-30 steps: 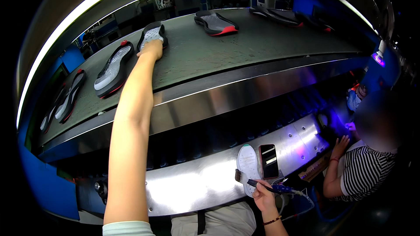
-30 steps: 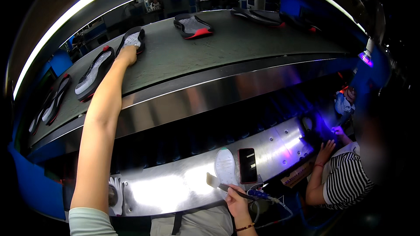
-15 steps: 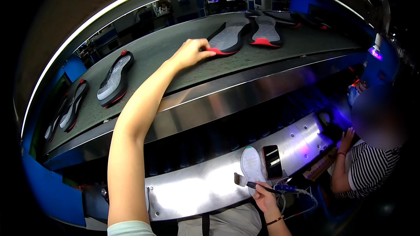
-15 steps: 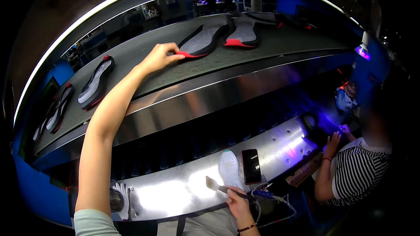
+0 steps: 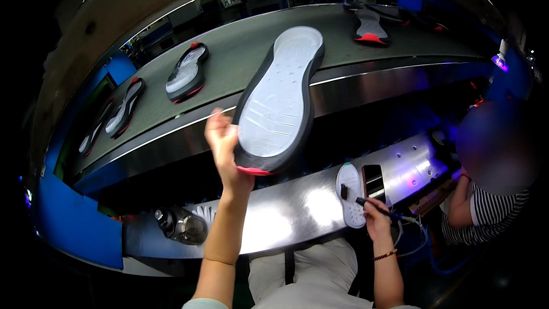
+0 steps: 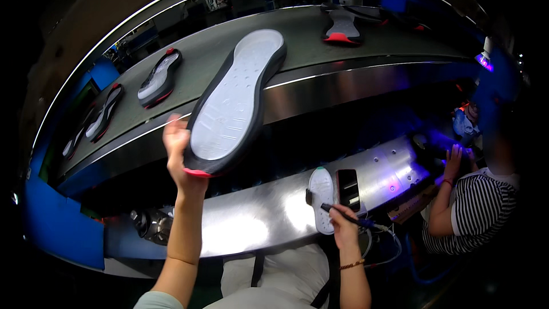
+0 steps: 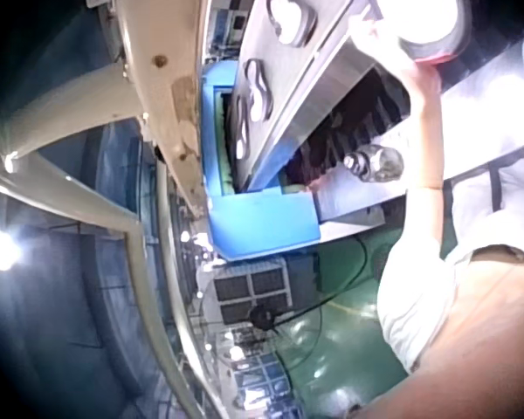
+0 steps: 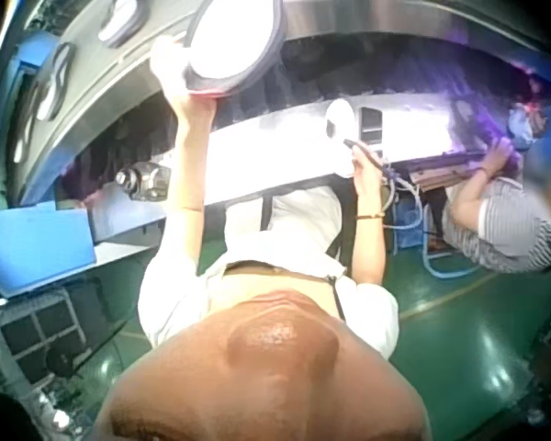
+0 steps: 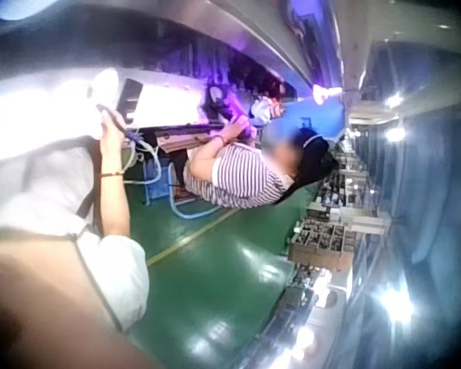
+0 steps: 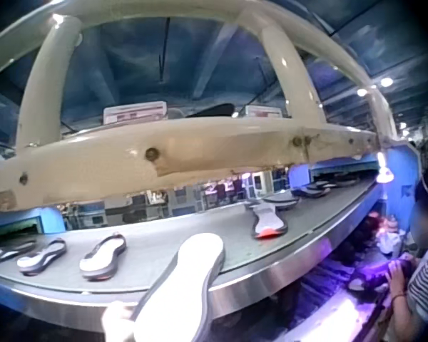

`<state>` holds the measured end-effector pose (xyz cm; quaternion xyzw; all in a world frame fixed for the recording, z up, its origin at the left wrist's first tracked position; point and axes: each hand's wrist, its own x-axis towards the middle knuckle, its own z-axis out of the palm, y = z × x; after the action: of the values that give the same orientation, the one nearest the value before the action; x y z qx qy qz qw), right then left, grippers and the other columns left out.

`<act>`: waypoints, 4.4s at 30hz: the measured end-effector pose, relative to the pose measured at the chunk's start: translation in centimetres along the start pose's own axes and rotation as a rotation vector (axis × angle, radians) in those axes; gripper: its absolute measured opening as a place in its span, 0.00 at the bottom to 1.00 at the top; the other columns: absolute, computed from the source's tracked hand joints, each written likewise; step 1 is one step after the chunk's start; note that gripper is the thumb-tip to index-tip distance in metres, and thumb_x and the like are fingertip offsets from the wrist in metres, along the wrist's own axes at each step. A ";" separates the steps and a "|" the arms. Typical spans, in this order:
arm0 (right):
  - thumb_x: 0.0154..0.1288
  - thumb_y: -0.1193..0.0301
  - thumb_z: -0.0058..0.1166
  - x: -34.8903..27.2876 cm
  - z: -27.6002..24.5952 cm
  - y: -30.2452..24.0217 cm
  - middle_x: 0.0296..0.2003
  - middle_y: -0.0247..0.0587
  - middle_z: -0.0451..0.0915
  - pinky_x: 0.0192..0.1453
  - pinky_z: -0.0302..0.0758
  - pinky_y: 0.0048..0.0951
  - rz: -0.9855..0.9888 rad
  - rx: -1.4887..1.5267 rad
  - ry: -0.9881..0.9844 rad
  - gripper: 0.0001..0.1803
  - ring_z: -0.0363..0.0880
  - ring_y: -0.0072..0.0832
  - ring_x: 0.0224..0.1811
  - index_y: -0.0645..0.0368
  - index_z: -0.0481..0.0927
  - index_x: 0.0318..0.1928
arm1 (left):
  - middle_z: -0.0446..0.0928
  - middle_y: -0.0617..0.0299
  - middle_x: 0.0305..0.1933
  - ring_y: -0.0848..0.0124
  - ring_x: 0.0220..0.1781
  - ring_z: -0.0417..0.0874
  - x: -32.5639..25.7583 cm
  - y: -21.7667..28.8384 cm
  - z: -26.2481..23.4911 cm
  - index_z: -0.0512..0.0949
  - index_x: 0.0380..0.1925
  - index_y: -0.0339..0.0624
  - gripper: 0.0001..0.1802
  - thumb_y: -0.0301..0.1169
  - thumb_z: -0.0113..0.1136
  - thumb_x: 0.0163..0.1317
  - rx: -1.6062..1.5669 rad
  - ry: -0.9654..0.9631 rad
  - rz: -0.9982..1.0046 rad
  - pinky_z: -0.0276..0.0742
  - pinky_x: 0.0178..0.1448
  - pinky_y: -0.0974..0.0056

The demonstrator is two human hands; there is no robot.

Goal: The person picks up gray shoe insoles from a conveyor belt and uses a brush to apply a dark adhesive to the bottom surface. They rotate the insole to cover the edges and then place it back on the belt, repeating the process for multiple insoles.

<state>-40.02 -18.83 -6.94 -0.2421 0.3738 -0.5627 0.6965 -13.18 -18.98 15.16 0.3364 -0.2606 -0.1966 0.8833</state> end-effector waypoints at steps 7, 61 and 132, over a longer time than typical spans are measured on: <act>0.52 0.81 0.53 0.1 0.9 -2.3 0.30 0.37 0.76 0.39 0.70 0.18 -0.103 0.003 -0.006 0.10 0.74 0.21 0.31 0.66 0.74 0.38 | 0.73 0.46 0.41 0.60 0.40 0.77 -1.9 0.7 -9.1 0.64 0.47 0.24 0.30 0.21 0.55 0.37 -0.088 -0.534 -0.701 0.74 0.48 0.61; 0.45 0.78 0.60 -3.4 18.3 -4.8 0.32 0.41 0.77 0.39 0.71 0.23 -0.442 -0.612 -0.889 0.09 0.75 0.26 0.34 0.63 0.80 0.31 | 0.59 0.57 0.60 0.64 0.58 0.63 -12.1 -3.0 -13.4 0.54 0.60 0.46 0.37 0.60 0.24 0.59 -0.371 -0.273 -0.723 0.59 0.62 0.61; 0.48 0.83 0.56 -8.4 12.5 -3.3 0.36 0.50 0.77 0.51 0.69 0.31 -0.056 -0.240 -0.880 0.10 0.75 0.33 0.43 0.65 0.75 0.34 | 0.66 0.52 0.53 0.65 0.54 0.67 -10.2 0.0 -10.7 0.65 0.49 0.37 0.32 0.55 0.36 0.58 -0.690 -0.479 -0.209 0.63 0.58 0.59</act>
<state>-32.86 -12.61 5.21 -0.5471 0.0985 -0.3775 0.7406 -14.87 -8.38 4.96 -0.0089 -0.3418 -0.4333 0.8338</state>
